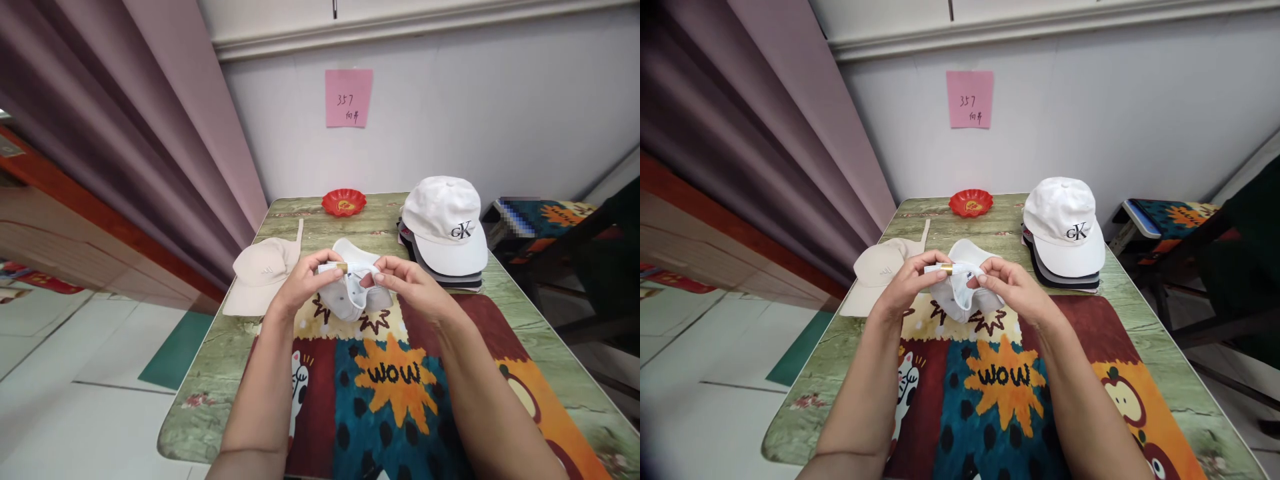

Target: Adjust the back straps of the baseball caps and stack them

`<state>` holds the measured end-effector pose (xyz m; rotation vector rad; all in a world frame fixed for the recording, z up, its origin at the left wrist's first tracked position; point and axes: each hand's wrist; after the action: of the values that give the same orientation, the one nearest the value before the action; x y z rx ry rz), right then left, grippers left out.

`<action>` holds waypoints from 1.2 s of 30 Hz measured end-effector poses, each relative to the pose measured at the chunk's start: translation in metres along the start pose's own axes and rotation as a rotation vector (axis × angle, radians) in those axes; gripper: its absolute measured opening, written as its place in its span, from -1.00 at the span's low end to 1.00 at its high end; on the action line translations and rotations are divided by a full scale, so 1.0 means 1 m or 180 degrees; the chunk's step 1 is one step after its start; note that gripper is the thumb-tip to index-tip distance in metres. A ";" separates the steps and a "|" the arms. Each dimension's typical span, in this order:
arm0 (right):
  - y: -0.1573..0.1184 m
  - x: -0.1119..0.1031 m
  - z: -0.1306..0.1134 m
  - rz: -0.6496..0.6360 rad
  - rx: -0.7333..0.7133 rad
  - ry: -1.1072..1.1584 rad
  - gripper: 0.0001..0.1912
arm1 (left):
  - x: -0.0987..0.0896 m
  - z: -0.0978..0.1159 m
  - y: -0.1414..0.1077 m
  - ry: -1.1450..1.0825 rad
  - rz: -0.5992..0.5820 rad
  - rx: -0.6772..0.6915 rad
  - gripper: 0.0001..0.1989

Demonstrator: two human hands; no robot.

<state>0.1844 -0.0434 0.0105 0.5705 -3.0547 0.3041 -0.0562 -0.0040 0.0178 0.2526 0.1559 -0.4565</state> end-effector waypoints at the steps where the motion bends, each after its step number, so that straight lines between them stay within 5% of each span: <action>1: 0.001 0.001 0.000 0.0021 0.0002 0.0063 -0.64 | -0.001 0.000 0.000 0.0008 -0.0065 -0.0008 -0.69; 16: 0.009 0.003 0.007 0.0499 -0.0163 -0.0171 -0.58 | 0.000 -0.005 -0.001 -0.0146 -0.0458 -0.0274 -0.66; 36: 0.009 0.002 0.008 0.0497 -0.0121 -0.0158 -0.60 | 0.004 -0.007 0.001 -0.0507 -0.0257 -0.0497 -0.67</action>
<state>0.1794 -0.0373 0.0005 0.3435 -3.1515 0.2376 -0.0533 -0.0030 0.0101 0.0562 0.0455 -0.5397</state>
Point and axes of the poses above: each hand's wrist, its own y-axis towards the middle knuckle, its own x-axis out of the palm, z = x × y, and after that the axes turned 7 degrees about x, right-handed
